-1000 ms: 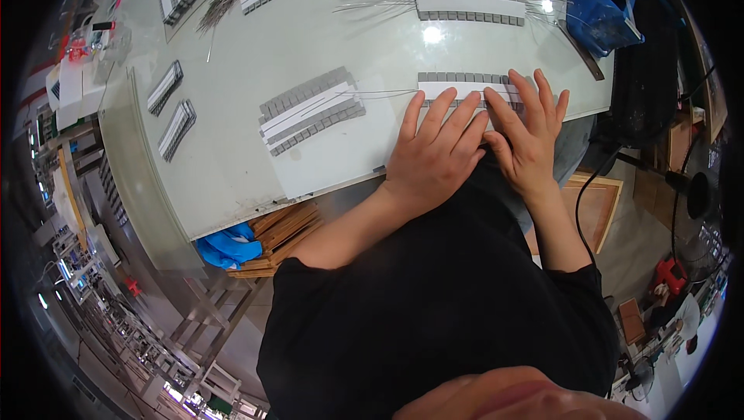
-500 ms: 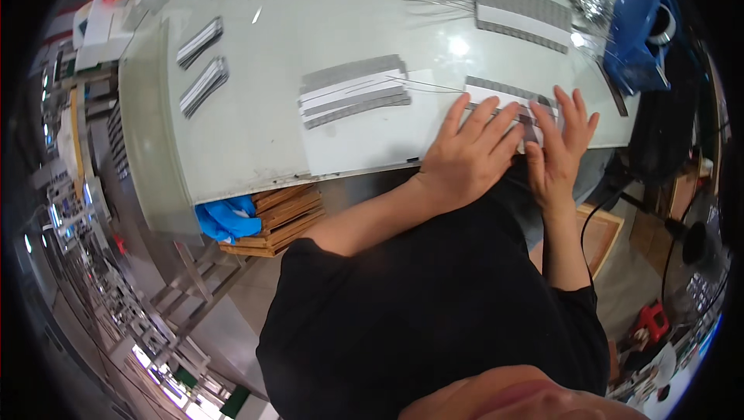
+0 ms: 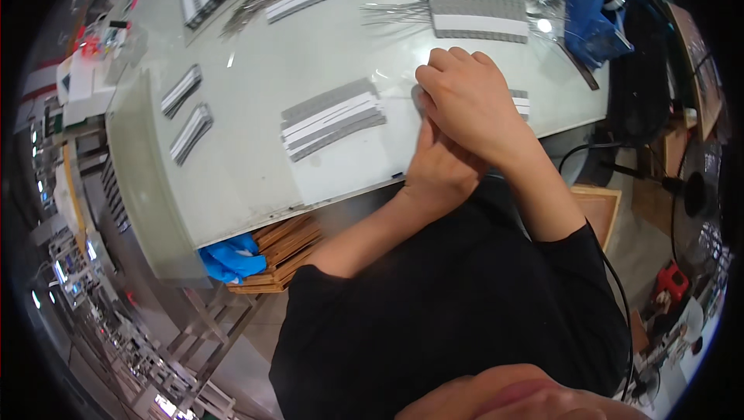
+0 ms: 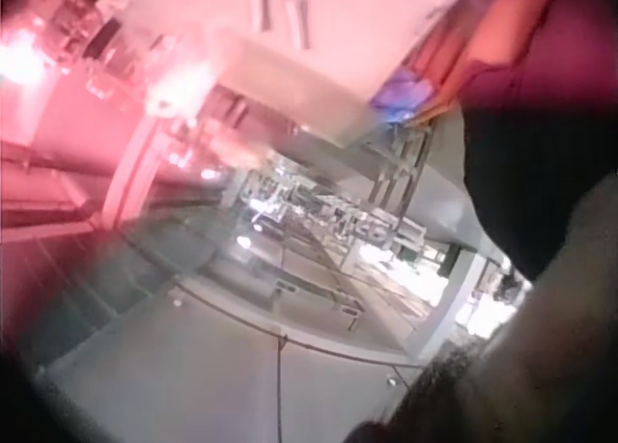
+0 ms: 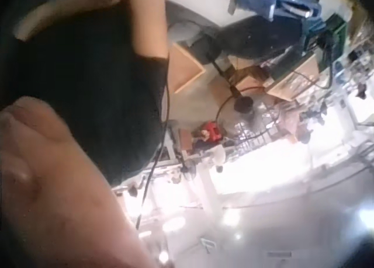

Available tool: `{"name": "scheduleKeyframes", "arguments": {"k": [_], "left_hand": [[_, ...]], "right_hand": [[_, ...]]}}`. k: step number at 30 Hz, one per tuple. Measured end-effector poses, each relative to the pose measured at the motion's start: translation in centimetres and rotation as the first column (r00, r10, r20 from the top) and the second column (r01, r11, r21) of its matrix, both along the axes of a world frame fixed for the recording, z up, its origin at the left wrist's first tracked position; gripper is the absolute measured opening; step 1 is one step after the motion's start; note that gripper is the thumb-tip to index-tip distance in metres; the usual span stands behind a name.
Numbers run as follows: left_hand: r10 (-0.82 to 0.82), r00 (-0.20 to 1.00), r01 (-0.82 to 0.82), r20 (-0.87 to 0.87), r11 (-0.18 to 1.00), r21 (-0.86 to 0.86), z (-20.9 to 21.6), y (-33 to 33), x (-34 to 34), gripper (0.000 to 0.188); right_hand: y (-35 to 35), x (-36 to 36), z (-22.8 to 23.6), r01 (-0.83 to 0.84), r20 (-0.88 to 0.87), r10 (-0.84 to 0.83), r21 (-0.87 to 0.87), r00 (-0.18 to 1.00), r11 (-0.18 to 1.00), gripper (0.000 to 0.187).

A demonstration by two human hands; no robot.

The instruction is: Assembling electronic components by taping ribbon wires to solar cell strips at a workbench.

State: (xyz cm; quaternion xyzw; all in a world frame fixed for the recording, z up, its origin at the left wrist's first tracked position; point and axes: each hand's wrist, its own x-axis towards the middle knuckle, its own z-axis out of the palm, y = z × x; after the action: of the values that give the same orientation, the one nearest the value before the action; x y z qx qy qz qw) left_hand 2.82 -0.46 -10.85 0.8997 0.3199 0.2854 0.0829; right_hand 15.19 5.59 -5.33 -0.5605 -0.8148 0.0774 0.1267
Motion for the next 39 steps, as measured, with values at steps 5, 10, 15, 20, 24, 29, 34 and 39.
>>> {"name": "scheduleKeyframes", "arguments": {"k": [5, 10, 15, 20, 24, 29, 34, 39], "left_hand": [[0.023, 0.998, -0.027, -0.065, 0.998, -0.052, 0.8, 0.3, -0.2, 0.052], [0.023, 0.994, -0.030, -0.104, 0.997, -0.069, 1.0, 0.4, 0.1, 0.054], [0.030, 0.990, -0.040, -0.136, 0.997, -0.070, 0.9, 0.2, 0.2, 0.051], [0.027, 0.994, -0.033, -0.106, 0.998, -0.057, 0.9, 0.2, 0.2, 0.045], [0.025, 0.993, -0.032, -0.117, 0.998, -0.060, 0.7, 0.2, 0.1, 0.044], [0.038, 0.992, -0.045, -0.121, 0.997, -0.059, 0.9, 0.2, 0.3, 0.047], [0.028, 0.990, -0.038, -0.137, 0.997, -0.071, 1.1, 0.3, 0.2, 0.051], [0.005, 0.988, -0.015, -0.154, 0.998, -0.068, 1.2, 0.3, 0.2, 0.054]], "right_hand": [[-2.6, 4.6, -1.4, 0.161, -0.258, -0.137, 0.074, 0.956, 0.984, 0.018], [-4.3, 6.2, -2.5, 0.374, -0.383, -0.361, -0.044, 0.850, 0.926, 0.018], [-3.6, 5.4, -2.0, 0.423, -0.566, -0.336, 0.024, 0.753, 0.906, 0.023], [-3.5, 5.2, -1.3, 0.243, -0.608, -0.208, -0.026, 0.766, 0.970, 0.024], [-3.3, 4.5, -1.8, 0.286, -0.460, -0.221, 0.078, 0.860, 0.955, 0.021], [-3.5, 5.3, -2.8, 0.297, -0.400, -0.253, 0.051, 0.881, 0.953, 0.017], [-4.0, 5.8, -2.8, 0.320, -0.424, -0.273, 0.041, 0.863, 0.947, 0.015], [-4.8, 6.5, -2.7, 0.401, -0.381, -0.345, 0.074, 0.857, 0.913, 0.014]]}}
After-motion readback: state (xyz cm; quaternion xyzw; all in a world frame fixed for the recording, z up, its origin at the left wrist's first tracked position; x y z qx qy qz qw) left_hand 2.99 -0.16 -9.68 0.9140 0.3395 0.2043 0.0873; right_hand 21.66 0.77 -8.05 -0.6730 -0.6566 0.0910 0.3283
